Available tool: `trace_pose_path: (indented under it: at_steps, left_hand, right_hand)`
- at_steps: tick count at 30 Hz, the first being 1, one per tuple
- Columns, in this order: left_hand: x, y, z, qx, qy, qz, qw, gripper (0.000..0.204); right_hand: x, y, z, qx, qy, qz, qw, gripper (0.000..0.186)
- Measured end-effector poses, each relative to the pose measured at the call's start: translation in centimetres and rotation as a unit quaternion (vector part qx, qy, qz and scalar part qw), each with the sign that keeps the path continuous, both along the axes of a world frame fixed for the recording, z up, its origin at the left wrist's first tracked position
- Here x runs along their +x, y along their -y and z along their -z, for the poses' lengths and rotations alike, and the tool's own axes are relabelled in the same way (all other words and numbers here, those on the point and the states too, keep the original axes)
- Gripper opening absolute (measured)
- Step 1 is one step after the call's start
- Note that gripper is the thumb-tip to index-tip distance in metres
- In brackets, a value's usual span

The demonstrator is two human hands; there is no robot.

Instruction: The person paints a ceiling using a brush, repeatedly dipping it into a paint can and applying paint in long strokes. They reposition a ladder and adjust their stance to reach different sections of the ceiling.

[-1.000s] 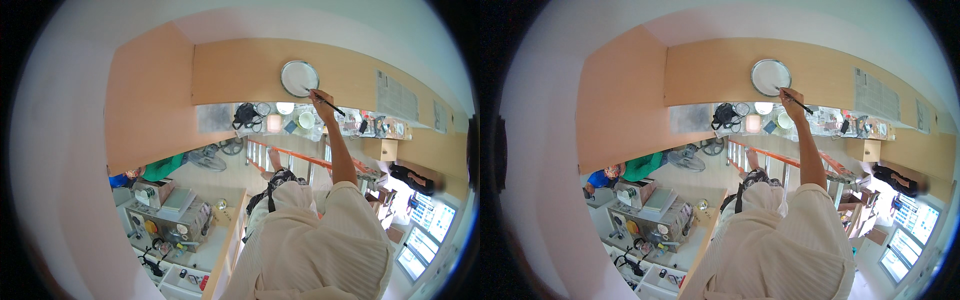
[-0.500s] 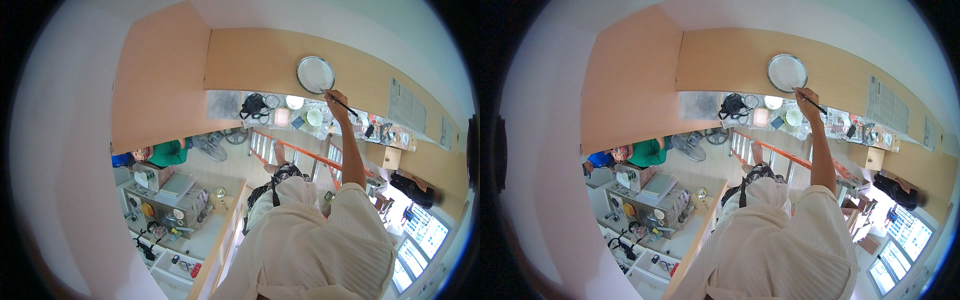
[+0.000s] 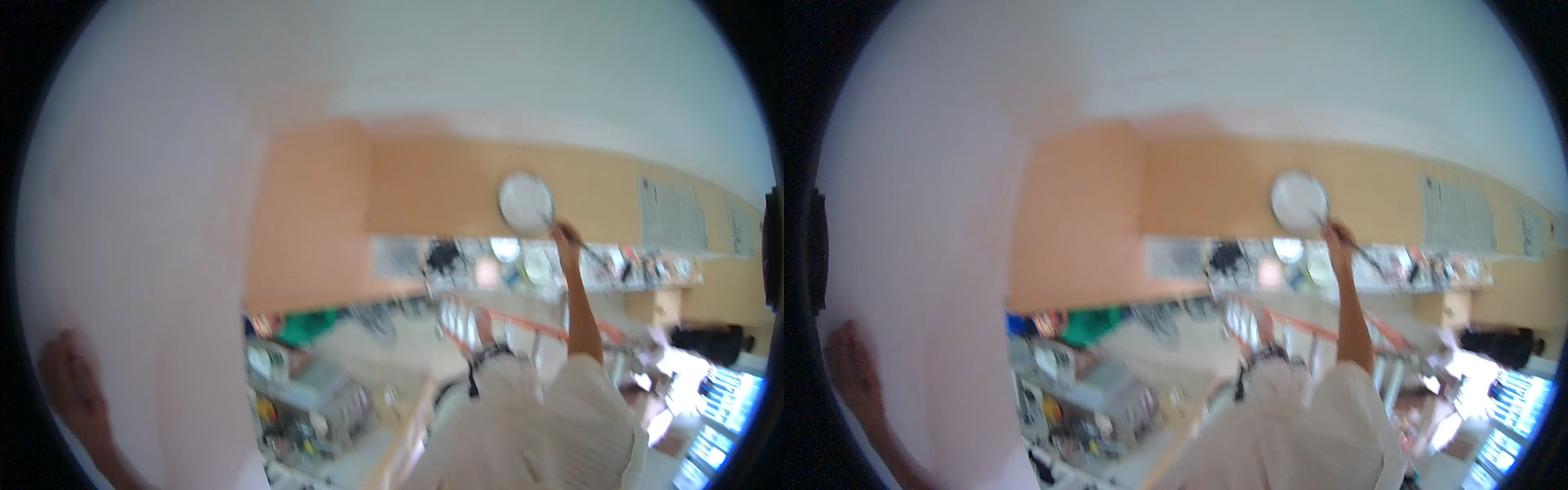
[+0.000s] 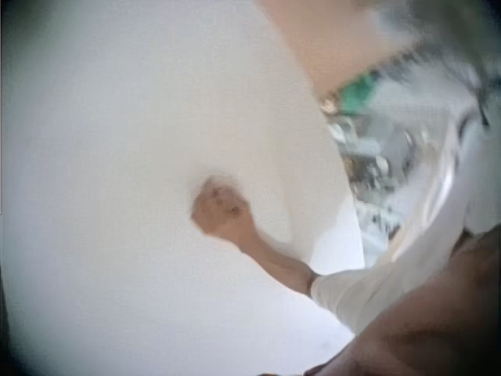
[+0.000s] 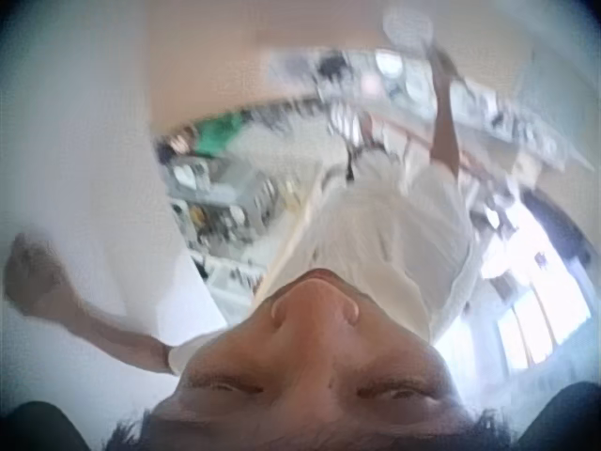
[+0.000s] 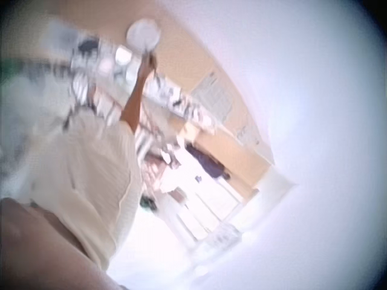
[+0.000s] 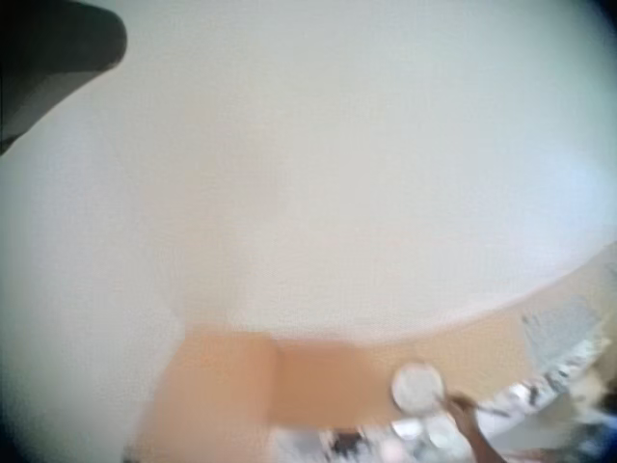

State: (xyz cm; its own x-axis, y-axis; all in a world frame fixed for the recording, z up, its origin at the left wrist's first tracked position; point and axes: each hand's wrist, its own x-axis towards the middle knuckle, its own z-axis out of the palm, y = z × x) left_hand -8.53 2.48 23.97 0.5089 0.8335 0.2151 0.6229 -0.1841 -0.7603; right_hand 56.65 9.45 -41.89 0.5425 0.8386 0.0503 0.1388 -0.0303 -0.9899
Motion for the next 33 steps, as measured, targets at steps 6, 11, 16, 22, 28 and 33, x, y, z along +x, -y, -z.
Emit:
trace_pose_path:
  at_steps: [6,11,16,22,28,33]
  left_hand:
    - [5.3,-1.4,0.7,0.065,0.100,0.060,0.991,0.015]
    - [5.5,-0.9,1.4,0.089,0.123,0.085,0.985,0.013]
    - [5.6,-0.5,0.8,0.090,0.129,0.083,0.984,0.011]
    - [6.4,-0.2,1.4,0.130,0.136,0.078,0.979,0.012]
    - [4.4,-0.3,2.5,0.166,0.172,0.055,0.969,0.014]
    - [3.0,1.3,2.4,0.141,0.196,0.020,0.970,0.014]
  right_hand:
    - [-1.3,1.1,2.6,0.129,-0.391,0.153,0.898,0.019]
    - [-3.5,1.9,3.3,0.194,-0.463,0.182,0.846,0.013]
    - [-5.8,2.7,-2.4,0.198,-0.460,0.134,0.855,0.005]
    - [-9.2,2.8,-11.4,0.216,-0.499,0.052,0.838,0.008]
    - [-11.9,1.7,-21.3,0.284,-0.517,-0.054,0.806,0.004]
    - [-12.4,2.0,-26.6,0.337,-0.523,-0.118,0.774,0.005]
